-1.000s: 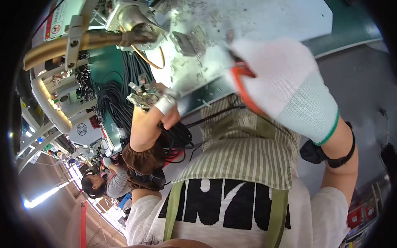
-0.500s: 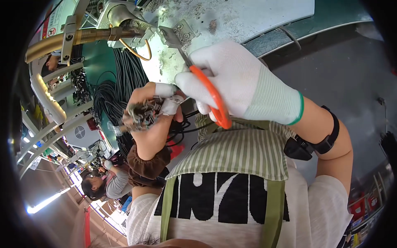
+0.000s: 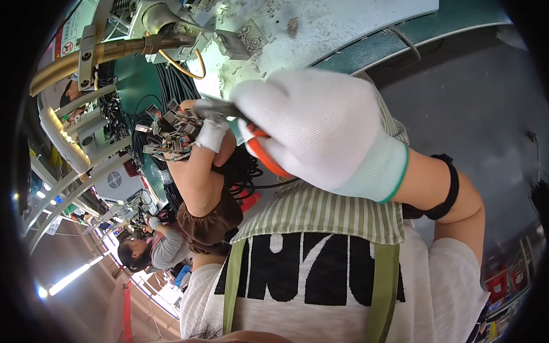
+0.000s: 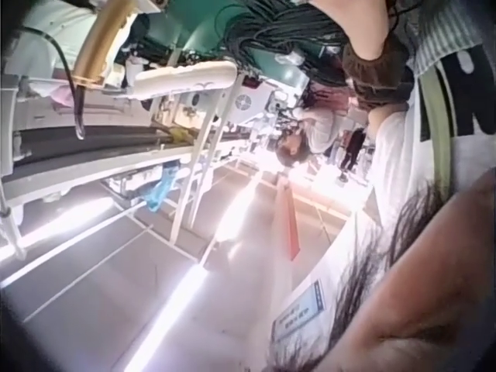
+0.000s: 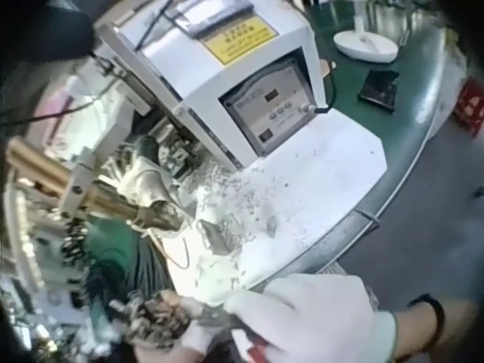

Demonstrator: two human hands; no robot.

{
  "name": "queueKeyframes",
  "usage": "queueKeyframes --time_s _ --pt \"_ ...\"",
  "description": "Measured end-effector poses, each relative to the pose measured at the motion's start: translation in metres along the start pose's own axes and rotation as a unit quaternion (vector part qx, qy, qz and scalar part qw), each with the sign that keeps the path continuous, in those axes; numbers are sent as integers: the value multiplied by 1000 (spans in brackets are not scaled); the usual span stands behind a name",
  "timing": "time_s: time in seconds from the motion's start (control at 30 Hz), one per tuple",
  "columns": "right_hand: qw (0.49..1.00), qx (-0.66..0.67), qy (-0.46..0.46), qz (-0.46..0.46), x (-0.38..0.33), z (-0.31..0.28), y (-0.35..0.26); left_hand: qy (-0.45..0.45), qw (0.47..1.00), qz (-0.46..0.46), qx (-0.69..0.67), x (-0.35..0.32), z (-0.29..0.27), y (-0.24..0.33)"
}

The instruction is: The person trims the ends of black cables using shears, gathers the cables into a bundle, and then continues trimming the connectors on the bundled cables one by one.

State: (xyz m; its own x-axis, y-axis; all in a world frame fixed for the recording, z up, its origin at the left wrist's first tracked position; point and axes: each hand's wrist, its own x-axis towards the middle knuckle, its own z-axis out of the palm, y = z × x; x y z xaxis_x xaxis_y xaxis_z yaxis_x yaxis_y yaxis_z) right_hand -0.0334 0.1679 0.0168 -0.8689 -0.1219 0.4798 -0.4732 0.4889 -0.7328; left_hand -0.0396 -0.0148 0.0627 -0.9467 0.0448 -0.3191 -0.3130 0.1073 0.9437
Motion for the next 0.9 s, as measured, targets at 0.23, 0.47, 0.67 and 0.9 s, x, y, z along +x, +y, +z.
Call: queueKeyframes --time_s 0.23,0.47,0.67,0.9 --pt "991 -81 -99 26 10 -4 3 29 994 56 91 16 9 5" --pt "978 141 -124 92 -15 -7 -9 -33 942 265 205 -5 8 -9" --pt "983 134 -84 97 -12 -2 -11 28 999 40 -21 -4 11 -10" --pt "978 110 -131 118 -29 4 -9 6 998 24 58 -16 11 -17"
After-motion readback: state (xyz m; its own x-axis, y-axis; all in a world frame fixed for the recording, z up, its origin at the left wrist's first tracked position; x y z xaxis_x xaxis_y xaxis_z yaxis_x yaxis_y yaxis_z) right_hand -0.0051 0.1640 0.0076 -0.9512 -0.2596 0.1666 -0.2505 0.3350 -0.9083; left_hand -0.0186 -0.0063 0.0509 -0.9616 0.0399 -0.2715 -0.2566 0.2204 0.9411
